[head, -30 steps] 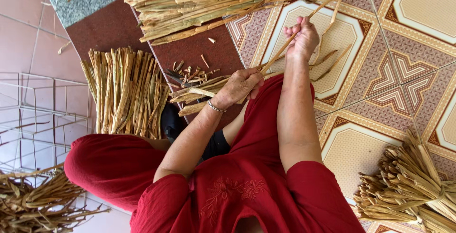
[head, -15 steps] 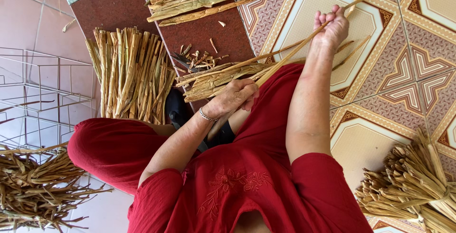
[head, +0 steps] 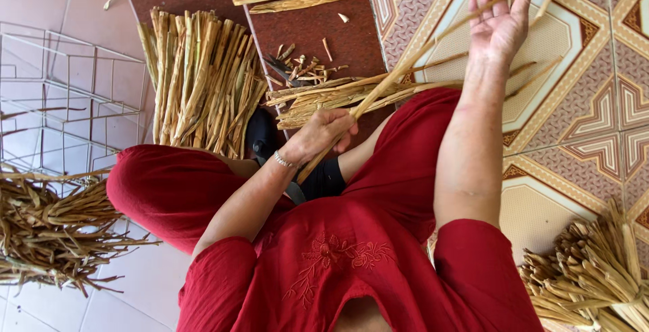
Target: The person sits on the floor and processes dried plant stalks by hand. They repeatedly pull apart the stalks, separating the fibrous material, and place the processed pieces into a pile on the floor.
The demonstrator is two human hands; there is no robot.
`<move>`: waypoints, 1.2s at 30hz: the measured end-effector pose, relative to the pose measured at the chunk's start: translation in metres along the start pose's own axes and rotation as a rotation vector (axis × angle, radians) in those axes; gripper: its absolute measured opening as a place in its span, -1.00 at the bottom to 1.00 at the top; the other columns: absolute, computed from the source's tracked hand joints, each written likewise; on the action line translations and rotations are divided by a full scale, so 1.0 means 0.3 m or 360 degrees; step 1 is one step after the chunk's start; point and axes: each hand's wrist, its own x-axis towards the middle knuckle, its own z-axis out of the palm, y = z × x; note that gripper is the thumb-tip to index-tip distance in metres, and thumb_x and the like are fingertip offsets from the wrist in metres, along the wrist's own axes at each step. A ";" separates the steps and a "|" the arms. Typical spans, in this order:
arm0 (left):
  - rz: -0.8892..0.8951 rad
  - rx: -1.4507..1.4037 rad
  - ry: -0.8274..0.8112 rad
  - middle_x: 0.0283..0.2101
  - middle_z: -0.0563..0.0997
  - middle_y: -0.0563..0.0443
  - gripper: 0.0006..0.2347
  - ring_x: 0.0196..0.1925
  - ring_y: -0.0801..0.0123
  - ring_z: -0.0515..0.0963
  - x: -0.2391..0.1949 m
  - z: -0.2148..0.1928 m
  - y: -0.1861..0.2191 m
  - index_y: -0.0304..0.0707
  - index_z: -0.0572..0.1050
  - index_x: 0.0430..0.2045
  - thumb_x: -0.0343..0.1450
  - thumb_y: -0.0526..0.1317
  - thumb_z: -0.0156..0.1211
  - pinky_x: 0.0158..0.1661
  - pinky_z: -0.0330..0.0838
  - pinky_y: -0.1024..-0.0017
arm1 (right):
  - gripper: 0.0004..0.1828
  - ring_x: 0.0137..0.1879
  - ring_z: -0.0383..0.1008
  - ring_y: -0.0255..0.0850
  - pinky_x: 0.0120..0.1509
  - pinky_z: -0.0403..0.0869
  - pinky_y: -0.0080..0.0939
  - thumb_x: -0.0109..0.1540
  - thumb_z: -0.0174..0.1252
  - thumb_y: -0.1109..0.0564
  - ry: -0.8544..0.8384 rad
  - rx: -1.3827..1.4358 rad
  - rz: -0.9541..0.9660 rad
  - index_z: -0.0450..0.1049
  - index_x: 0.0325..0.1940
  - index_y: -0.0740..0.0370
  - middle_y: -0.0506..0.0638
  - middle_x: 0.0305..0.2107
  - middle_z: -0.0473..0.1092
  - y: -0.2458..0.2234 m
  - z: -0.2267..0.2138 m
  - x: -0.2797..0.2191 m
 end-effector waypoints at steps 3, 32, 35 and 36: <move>0.0065 -0.0030 0.0085 -0.67 0.46 0.06 -0.74 -0.64 0.52 0.37 0.101 -0.004 -0.006 -0.37 0.53 -0.42 0.56 -0.15 0.02 -0.57 0.24 0.52 | -0.57 -0.29 0.60 -0.14 -0.05 0.62 -0.02 0.33 0.09 -0.19 -0.0315 -0.0232 0.0345 0.55 -0.16 0.23 0.14 -0.32 0.61 0.027 0.131 -0.172; 0.0092 -0.0269 -0.0020 -0.52 0.48 0.14 -0.73 -0.54 0.59 0.43 0.029 0.095 -0.080 -0.44 0.47 0.04 0.58 -0.22 -0.08 -0.47 0.37 0.60 | -0.77 -0.47 0.55 -0.24 -0.39 0.57 -0.20 0.34 0.18 0.09 0.0232 -0.0794 -0.0090 0.61 -0.27 0.31 0.07 -0.50 0.57 0.188 -0.026 -0.036; 0.0062 -0.0137 0.0110 -0.64 0.44 0.11 -0.72 -0.69 0.58 0.27 0.044 0.034 -0.117 -0.33 0.39 0.12 0.53 -0.24 -0.04 -0.66 0.16 0.57 | -0.78 -0.39 0.53 -0.22 -0.27 0.59 -0.13 0.33 0.20 0.05 0.0018 -0.0505 0.0000 0.60 -0.21 0.26 0.02 -0.47 0.55 0.170 -0.018 -0.040; 0.0105 0.0099 0.0171 -0.62 0.48 0.10 -0.76 -0.66 0.59 0.34 0.051 -0.005 -0.132 -0.35 0.42 0.05 0.54 -0.24 -0.01 -0.63 0.23 0.58 | -0.77 -0.39 0.49 -0.22 -0.27 0.57 -0.10 0.32 0.20 0.02 -0.0031 -0.0338 0.0031 0.60 -0.20 0.23 -0.01 -0.49 0.52 0.146 -0.024 -0.031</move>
